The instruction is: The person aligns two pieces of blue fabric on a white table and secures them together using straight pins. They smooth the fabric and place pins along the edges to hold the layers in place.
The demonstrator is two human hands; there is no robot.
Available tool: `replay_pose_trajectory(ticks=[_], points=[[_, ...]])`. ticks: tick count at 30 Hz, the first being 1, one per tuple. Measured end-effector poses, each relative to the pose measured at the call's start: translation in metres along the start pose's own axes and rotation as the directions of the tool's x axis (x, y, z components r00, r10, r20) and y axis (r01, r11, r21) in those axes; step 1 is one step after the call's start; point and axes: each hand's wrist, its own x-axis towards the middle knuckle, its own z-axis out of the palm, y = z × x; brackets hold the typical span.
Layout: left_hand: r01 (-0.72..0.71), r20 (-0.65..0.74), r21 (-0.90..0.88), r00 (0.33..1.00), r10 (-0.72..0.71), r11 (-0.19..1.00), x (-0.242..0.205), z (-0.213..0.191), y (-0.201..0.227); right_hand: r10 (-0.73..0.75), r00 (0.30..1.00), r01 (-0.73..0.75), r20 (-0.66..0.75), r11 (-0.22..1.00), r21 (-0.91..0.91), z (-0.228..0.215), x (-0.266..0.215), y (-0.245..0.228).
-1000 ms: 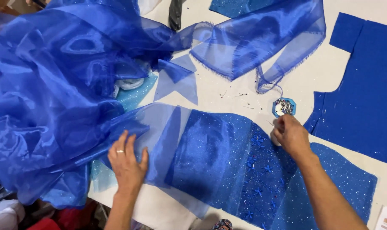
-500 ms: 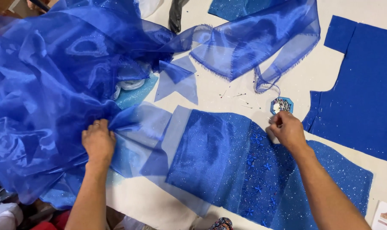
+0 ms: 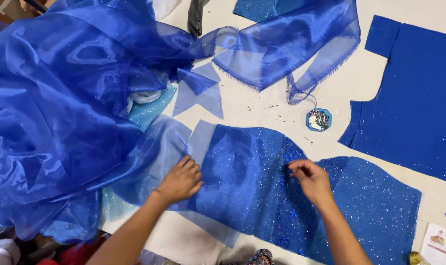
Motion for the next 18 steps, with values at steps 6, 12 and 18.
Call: replay_pose_trajectory(ticks=[6,12,18], points=[[0.047,0.384,0.178,0.916,-0.113,0.983,-0.017,-0.004,-0.058,0.136,0.983,-0.161,0.120,0.961,0.227,-0.008,-0.051,0.051],[0.895,0.573,0.070,0.325,-0.752,0.440,0.004,-0.040,-0.043,0.364,0.926,-0.377,0.100,0.884,0.275,0.005,-0.093,0.041],[0.981,0.591,-0.193,0.132,-0.796,0.019,-0.008,0.011,-0.041,0.339,0.929,-0.368,0.145,0.877,0.308,0.022,-0.112,0.032]])
